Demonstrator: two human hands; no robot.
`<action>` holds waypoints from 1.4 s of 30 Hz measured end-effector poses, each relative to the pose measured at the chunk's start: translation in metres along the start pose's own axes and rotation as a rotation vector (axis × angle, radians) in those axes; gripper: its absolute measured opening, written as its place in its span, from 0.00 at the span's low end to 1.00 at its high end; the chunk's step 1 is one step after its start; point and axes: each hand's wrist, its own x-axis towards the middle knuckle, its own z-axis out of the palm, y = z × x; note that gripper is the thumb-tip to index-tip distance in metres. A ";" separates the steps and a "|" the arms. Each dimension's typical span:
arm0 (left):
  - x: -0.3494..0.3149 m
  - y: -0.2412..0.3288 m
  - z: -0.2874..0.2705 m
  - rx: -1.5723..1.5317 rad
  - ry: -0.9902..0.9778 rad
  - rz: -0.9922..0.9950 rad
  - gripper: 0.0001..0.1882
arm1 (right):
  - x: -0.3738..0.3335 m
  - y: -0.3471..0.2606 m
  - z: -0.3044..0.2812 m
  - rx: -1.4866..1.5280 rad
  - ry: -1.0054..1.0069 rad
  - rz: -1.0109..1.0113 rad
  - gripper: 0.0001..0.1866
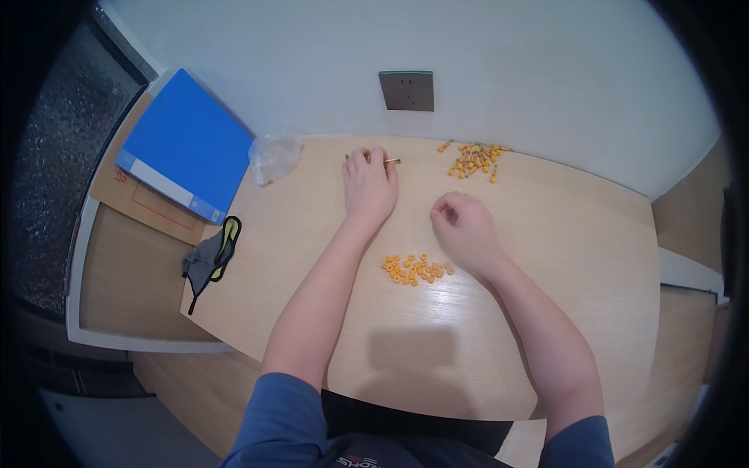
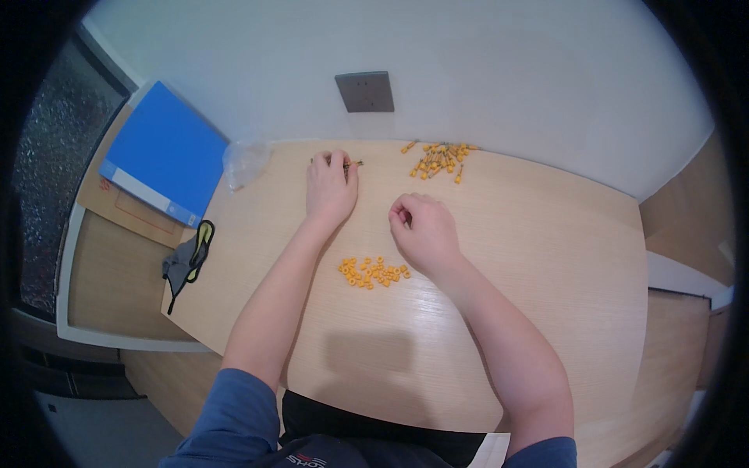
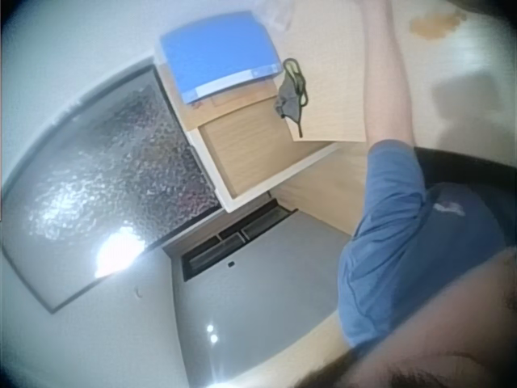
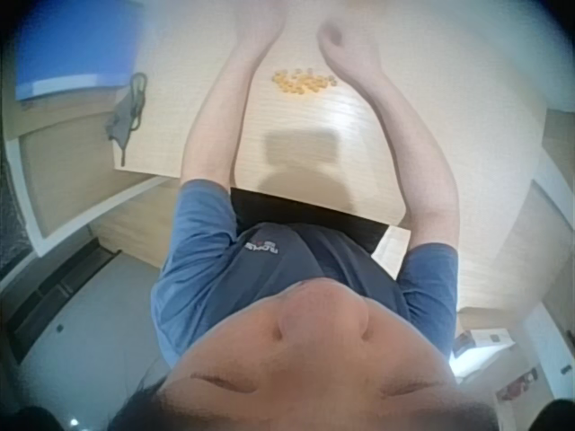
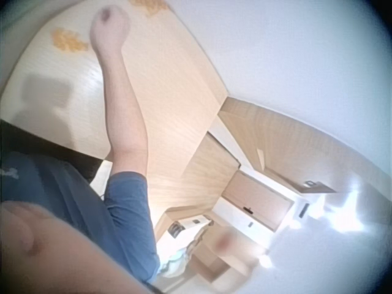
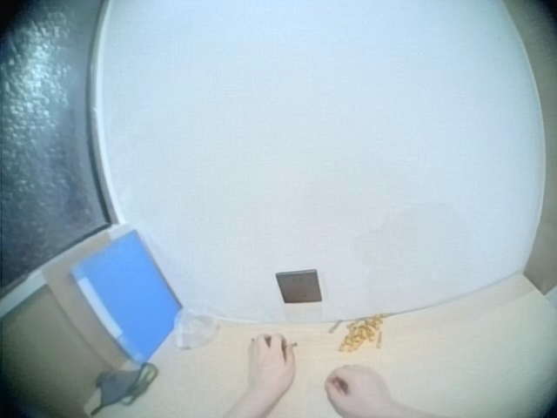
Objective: The person assembles small yellow plastic connectors by hand, picking up pieces from the desk and snapping them together one by one.
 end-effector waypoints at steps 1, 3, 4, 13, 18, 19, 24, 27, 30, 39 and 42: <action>0.000 0.000 0.000 -0.012 0.008 0.013 0.13 | 0.000 0.001 0.001 -0.002 0.002 0.004 0.05; 0.000 0.000 0.000 -0.028 0.008 0.004 0.14 | 0.000 0.001 0.001 -0.002 -0.002 0.011 0.05; 0.000 0.000 -0.001 -0.043 0.009 -0.002 0.14 | 0.001 0.001 0.001 -0.001 -0.004 0.018 0.05; 0.001 0.000 -0.004 -0.063 -0.037 -0.058 0.19 | 0.002 0.003 0.002 0.009 -0.023 0.029 0.06; 0.002 -0.003 0.000 -0.188 0.027 -0.091 0.19 | 0.001 0.002 -0.001 -0.003 -0.019 0.027 0.06; 0.004 -0.006 0.001 -0.285 0.048 -0.127 0.19 | 0.001 0.001 -0.001 0.002 -0.018 0.024 0.06; 0.013 -0.054 -0.009 -0.440 0.155 -0.217 0.16 | 0.002 -0.001 0.001 0.016 -0.030 0.025 0.06; 0.013 -0.081 -0.025 -0.553 0.119 -0.272 0.14 | 0.002 0.001 0.001 0.034 -0.021 0.033 0.05; 0.009 -0.102 -0.039 -0.655 0.023 -0.254 0.13 | 0.002 0.003 0.002 0.058 -0.017 0.045 0.05; 0.025 -0.120 -0.037 -0.370 -0.083 0.135 0.15 | 0.002 -0.002 0.007 0.050 -0.027 0.078 0.06; 0.024 -0.125 -0.035 -0.393 -0.101 0.052 0.11 | 0.000 -0.001 0.006 0.054 -0.012 0.082 0.06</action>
